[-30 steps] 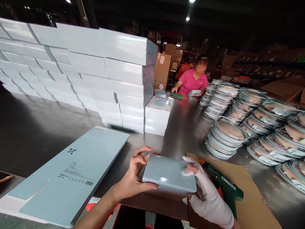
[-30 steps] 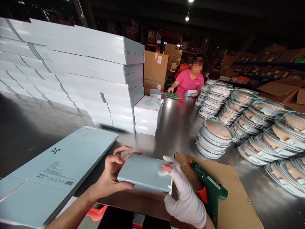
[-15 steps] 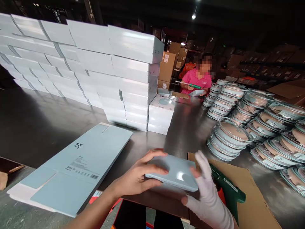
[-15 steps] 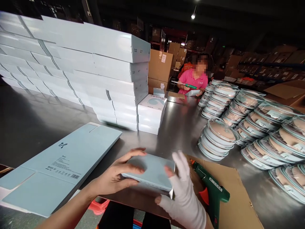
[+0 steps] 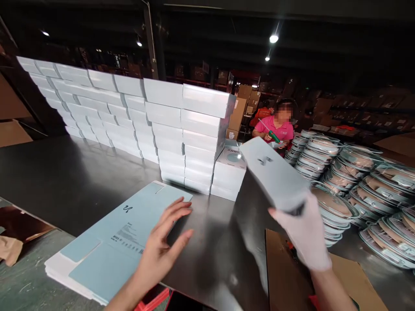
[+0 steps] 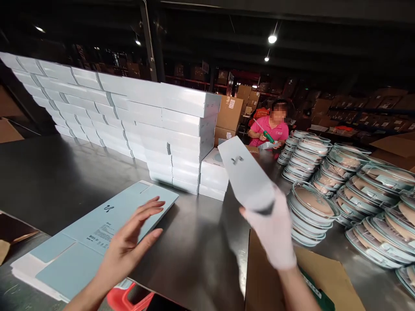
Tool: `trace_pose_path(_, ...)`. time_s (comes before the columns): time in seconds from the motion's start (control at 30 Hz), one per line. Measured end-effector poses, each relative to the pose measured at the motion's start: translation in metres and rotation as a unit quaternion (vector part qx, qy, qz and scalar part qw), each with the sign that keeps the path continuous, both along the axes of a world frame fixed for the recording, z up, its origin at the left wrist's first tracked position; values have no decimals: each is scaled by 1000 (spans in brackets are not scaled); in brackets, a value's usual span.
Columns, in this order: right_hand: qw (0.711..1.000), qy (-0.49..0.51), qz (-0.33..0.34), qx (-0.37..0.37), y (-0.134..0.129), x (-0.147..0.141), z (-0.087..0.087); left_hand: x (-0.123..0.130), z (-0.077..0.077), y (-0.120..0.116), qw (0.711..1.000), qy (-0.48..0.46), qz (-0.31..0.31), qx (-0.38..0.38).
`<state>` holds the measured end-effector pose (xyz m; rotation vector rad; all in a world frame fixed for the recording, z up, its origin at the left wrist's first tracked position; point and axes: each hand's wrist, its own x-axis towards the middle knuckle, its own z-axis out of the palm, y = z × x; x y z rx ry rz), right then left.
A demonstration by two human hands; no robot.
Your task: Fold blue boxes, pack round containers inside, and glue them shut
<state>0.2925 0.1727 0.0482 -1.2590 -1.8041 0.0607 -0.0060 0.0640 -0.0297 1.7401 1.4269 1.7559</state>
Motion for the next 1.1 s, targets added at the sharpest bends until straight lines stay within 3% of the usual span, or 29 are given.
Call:
trace_pose_path(0.03,991,-114,-62,21,26,-16,20,-13,3,-3,998,45,44,2)
trace_pose_path(0.13,973,-224,-35,34,101,-73,59,-46,5,-6,981,138,138,1)
trace_pose_path(0.23,960,-280,-9,21,146,-120,62,-75,0,-3,958,205,199,-35)
trace_pose_path(0.33,953,-303,4,2,152,-139,51,-110,-4,4,907,304,270,-111)
trace_pose_path(0.43,956,-293,31,19,125,-128,46,-146,-8,7,855,347,335,-191)
trace_pose_path(0.6,962,-238,109,71,39,-74,37,-174,-10,5,819,365,346,-278)
trace_pose_path(0.67,953,-244,106,144,5,-56,29,-168,0,0,806,380,364,-272)
trace_pose_path(0.8,889,-309,-28,337,-49,-42,22,-130,43,-23,782,421,410,-206)
trace_pose_path(0.87,888,-288,-32,356,-69,-46,22,-101,60,-38,763,450,453,-102)
trace_pose_path(0.9,897,-266,-19,353,-77,-48,21,-87,65,-46,776,469,420,-41)
trace_pose_path(0.97,917,-225,9,329,-90,-49,14,-60,66,-61,827,480,286,65)
trace_pose_path(1.03,947,-175,37,269,-98,-45,-1,-41,59,-73,875,436,179,106)
trace_pose_path(1.1,977,-116,112,140,-102,-35,-20,-30,48,-81,904,387,153,98)
